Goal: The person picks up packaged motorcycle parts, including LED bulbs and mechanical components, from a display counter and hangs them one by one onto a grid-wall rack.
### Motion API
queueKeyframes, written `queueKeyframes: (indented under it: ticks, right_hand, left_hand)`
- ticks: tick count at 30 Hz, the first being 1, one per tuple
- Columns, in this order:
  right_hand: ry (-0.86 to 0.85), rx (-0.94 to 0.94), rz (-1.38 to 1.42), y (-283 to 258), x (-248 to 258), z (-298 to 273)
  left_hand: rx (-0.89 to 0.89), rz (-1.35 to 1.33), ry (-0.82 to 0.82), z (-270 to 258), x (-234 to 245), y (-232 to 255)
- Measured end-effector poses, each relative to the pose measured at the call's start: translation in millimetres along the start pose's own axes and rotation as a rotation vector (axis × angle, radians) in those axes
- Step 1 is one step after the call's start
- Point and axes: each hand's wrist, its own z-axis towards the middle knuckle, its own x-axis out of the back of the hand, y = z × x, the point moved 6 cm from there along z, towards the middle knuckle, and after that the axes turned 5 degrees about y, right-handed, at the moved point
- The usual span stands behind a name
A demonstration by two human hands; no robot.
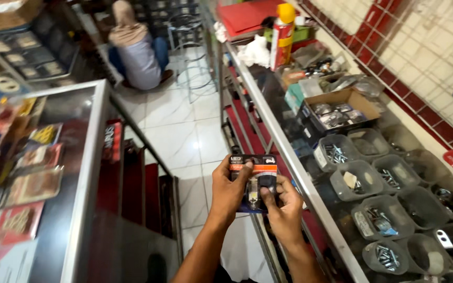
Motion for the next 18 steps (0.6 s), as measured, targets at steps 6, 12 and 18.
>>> queueKeyframes:
  ticks: [6,12,18]
  right_hand:
    - [0.101,0.029,-0.02,0.7,-9.6,36.2]
    - [0.235,0.075,-0.096,-6.7,-15.6,64.8]
    - [0.479,0.08,-0.076,-10.8,-9.1,81.4]
  left_hand:
    - [0.055,-0.047,-0.105,52.7,-15.4,-2.9]
    - [0.005,-0.032,-0.215,96.0,-32.6,-6.6]
    - [0.001,-0.013,-0.414,116.0,-55.6,-15.4]
